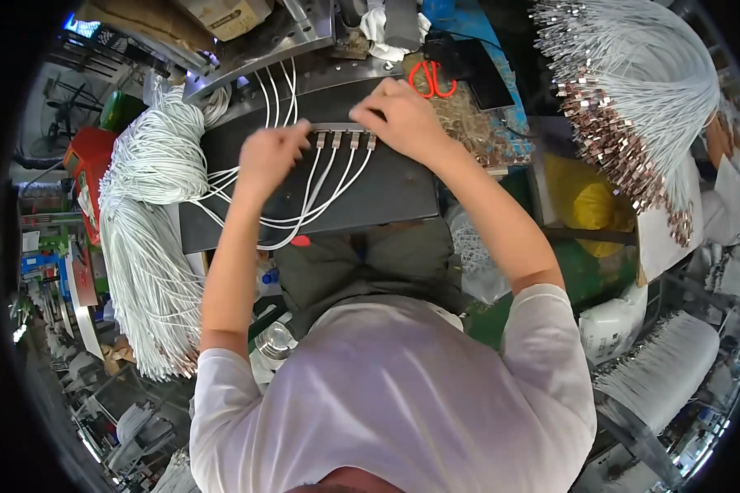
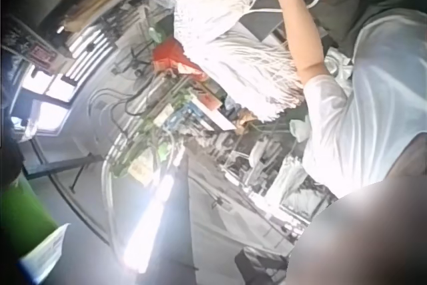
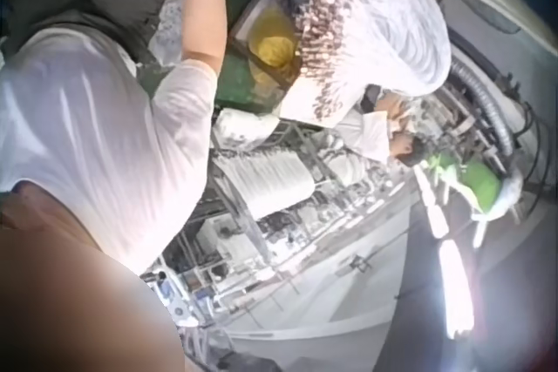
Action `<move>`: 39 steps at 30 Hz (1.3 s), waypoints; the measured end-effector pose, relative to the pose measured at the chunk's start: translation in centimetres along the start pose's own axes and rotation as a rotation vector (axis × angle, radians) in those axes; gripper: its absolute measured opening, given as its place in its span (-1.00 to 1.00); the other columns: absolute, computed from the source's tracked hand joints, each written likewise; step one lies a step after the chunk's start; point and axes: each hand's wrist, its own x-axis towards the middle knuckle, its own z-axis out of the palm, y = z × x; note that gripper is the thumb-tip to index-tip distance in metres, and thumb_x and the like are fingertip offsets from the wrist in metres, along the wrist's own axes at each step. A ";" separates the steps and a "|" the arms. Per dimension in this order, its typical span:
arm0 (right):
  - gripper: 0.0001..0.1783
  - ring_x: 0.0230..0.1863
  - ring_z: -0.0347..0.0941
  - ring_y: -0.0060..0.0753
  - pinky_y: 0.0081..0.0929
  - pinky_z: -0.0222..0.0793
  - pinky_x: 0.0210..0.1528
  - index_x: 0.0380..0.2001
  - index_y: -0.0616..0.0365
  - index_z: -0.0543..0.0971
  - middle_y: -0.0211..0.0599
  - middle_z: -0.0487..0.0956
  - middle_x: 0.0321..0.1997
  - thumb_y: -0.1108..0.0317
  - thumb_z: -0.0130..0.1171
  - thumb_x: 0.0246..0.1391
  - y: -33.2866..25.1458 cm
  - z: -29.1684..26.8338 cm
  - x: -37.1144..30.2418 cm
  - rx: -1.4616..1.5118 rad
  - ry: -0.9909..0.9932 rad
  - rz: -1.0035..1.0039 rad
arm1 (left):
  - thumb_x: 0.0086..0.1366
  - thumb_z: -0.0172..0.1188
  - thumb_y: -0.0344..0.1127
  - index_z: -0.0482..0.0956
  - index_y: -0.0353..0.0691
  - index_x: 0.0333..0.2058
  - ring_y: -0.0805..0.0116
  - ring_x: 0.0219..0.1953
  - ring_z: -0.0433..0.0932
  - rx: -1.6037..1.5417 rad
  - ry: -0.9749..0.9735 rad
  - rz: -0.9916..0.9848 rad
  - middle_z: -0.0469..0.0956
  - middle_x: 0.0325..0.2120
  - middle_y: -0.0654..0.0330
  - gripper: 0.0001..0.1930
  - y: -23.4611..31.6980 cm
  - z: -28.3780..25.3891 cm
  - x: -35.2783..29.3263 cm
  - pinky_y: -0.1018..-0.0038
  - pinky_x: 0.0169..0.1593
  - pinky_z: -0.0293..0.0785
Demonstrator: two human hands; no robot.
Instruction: The person organizes bundles of electrical wires by hand, then feeds them into a processing machine at a workstation.
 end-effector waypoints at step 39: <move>-0.63 -0.07 0.55 0.12 -0.07 0.46 -0.05 -0.13 0.15 0.67 -0.08 0.67 -0.26 0.07 0.29 0.21 -0.5 5.3 19.5 -0.136 0.142 -0.134 | 0.50 0.08 0.06 0.71 -0.33 -0.14 0.22 -0.22 0.63 0.197 0.828 -0.248 0.67 -0.32 0.00 -0.51 -16.4 -24.0 -4.2 0.33 -0.03 0.51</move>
